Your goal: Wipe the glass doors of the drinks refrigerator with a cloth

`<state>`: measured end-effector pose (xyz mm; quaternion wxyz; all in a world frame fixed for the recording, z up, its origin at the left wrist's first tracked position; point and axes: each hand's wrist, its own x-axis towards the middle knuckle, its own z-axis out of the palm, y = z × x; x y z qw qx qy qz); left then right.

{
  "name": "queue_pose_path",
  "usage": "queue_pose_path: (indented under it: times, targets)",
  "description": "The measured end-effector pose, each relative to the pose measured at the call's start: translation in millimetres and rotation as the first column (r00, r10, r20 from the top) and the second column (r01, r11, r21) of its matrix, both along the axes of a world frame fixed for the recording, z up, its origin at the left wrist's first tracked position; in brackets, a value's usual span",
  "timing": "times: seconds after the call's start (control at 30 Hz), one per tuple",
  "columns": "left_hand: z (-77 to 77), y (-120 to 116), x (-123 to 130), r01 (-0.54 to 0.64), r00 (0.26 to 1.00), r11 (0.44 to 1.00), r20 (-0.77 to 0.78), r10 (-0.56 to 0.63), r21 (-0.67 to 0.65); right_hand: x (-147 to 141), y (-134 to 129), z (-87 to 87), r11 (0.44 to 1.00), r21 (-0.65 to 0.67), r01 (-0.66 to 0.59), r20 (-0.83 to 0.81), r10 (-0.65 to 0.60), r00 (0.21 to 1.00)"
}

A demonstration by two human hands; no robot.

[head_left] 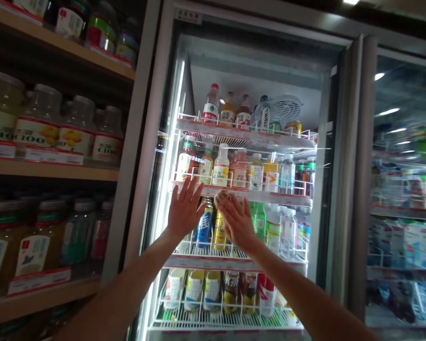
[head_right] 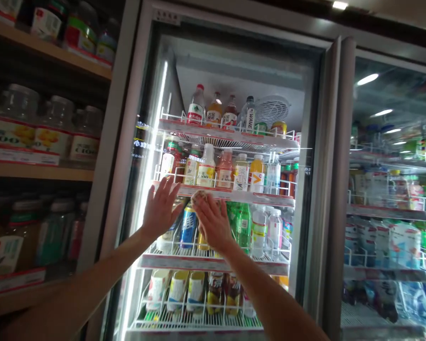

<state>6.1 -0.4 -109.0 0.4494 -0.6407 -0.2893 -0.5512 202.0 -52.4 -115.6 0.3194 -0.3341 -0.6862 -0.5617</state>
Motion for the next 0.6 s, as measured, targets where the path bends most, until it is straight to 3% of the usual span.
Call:
queue_pose_path:
  times: [0.07,0.1,0.27,0.47,0.6]
  targets:
    - [-3.9,-0.3,-1.5,0.007,1.0,1.0,-0.009,-0.007,-0.014,-0.4,-0.6,-3.2,0.998,-0.055,0.003,0.147,0.005,0.989]
    - [-5.7,-0.5,-2.2,0.01,1.0,1.0,-0.013,-0.01,-0.022,-0.2,-1.0,-0.3,0.999,-0.054,0.007,0.146,0.001,0.989]
    - [-10.9,-1.5,-3.6,0.003,1.0,0.999,-0.013,-0.003,-0.04,0.1,-1.2,23.5,0.996,0.085,0.036,-0.22,-0.017,0.975]
    - [-17.5,-2.8,-5.4,-0.006,0.999,1.0,-0.034,0.005,-0.019,4.2,-4.0,-4.3,0.996,-0.086,0.01,0.113,0.0,0.994]
    - [-21.2,-2.2,-6.5,0.0,1.0,1.0,-0.012,0.0,-0.006,2.2,-3.7,-0.4,0.999,0.037,0.027,-0.165,-0.021,0.986]
